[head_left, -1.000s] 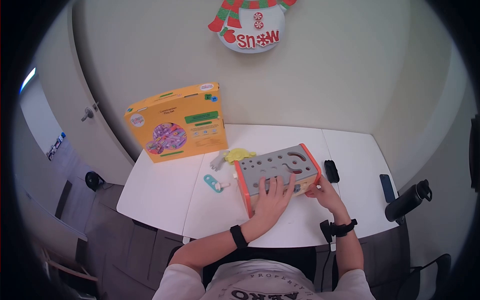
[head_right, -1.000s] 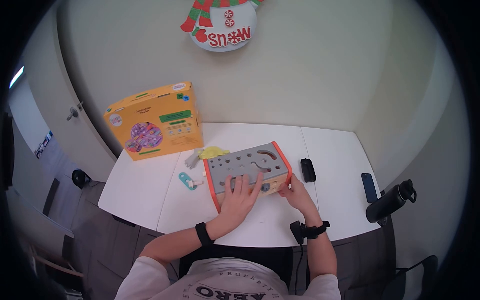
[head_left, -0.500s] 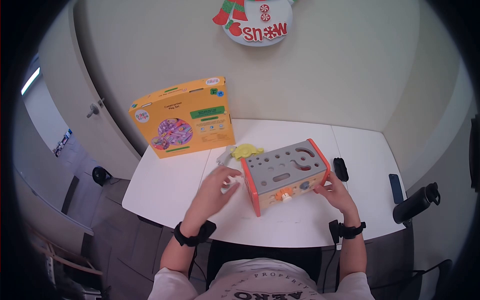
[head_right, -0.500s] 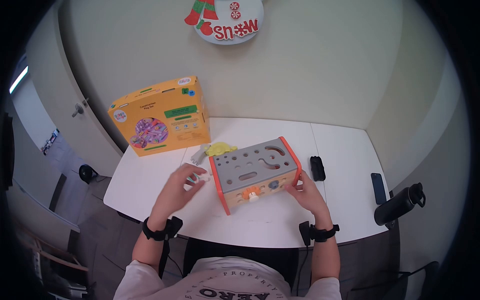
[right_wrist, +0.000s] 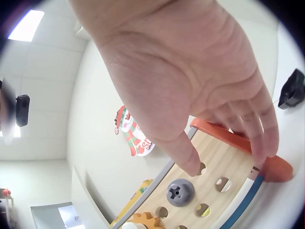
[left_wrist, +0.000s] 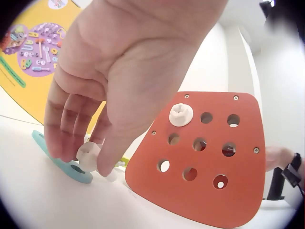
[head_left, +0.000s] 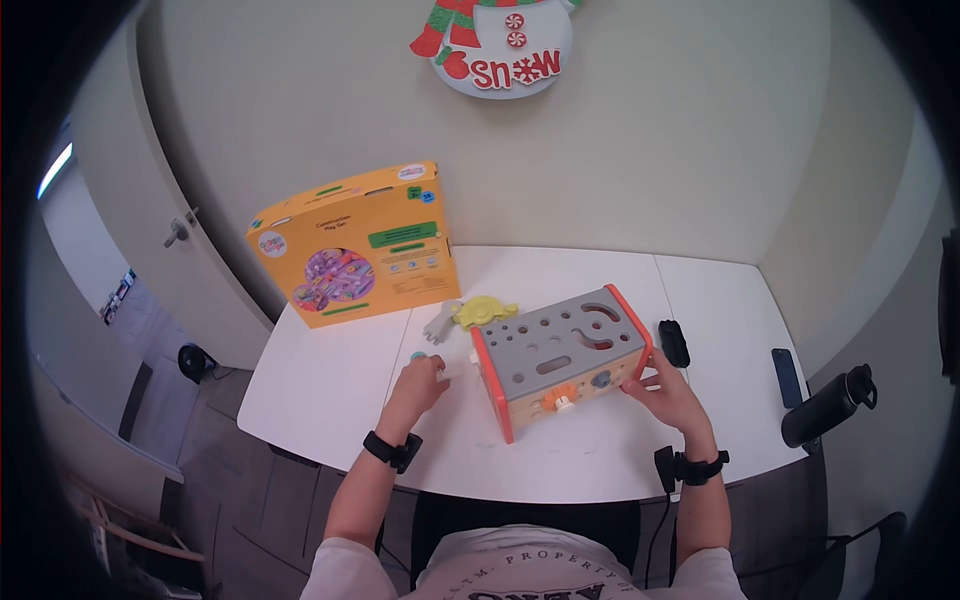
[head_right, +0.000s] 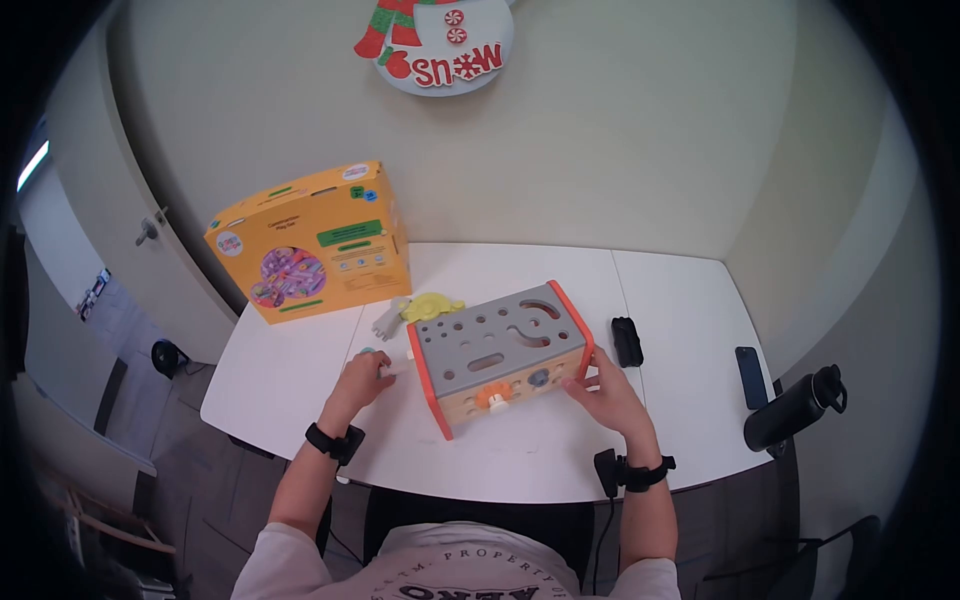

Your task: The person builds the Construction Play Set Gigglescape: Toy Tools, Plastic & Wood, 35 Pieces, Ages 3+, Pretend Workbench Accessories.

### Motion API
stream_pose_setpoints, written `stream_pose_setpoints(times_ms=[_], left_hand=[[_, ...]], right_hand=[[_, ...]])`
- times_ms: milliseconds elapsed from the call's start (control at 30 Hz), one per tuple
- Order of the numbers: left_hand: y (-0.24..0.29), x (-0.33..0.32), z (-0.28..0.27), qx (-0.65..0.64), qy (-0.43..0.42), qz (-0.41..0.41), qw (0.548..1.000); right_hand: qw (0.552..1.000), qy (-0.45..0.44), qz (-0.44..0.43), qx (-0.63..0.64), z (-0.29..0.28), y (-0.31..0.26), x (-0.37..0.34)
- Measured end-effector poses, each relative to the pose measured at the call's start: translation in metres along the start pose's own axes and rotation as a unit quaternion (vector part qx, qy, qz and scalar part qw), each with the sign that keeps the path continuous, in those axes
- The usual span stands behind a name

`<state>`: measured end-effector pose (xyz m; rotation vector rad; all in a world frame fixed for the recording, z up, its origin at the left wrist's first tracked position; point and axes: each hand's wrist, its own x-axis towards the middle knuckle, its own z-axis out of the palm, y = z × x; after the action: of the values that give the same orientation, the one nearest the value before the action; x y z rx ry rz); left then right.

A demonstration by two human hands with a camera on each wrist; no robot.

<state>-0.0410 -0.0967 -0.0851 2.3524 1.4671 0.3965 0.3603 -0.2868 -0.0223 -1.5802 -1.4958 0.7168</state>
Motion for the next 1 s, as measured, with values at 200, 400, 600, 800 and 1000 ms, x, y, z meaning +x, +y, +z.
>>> stream_pose_setpoints(times_ms=[200, 400, 600, 800, 1000], left_hand=[[0.021, -0.009, -0.006, -0.063, 0.012, 0.051, 0.997], [0.032, -0.013, 0.01, -0.013, -0.018, 0.042, 0.999], [0.036, -0.012, -0.01, -0.036, -0.026, 0.021, 0.999], [-0.008, 0.054, -0.023, 0.018, 0.074, 0.058, 0.995], [-0.014, 0.117, -0.004, 0.061, 0.052, 0.004, 0.997]], right_hand=[[1.0, 0.007, 0.004, -0.016, 0.002, 0.001, 0.0], [1.0, 0.007, -0.007, -0.025, 0.002, 0.002, -0.001], [0.999, 0.004, -0.01, -0.033, 0.002, 0.001, -0.002], [0.999, 0.001, -0.007, -0.036, 0.002, 0.002, -0.002], [0.999, 0.002, -0.014, -0.037, 0.003, 0.003, -0.002]])
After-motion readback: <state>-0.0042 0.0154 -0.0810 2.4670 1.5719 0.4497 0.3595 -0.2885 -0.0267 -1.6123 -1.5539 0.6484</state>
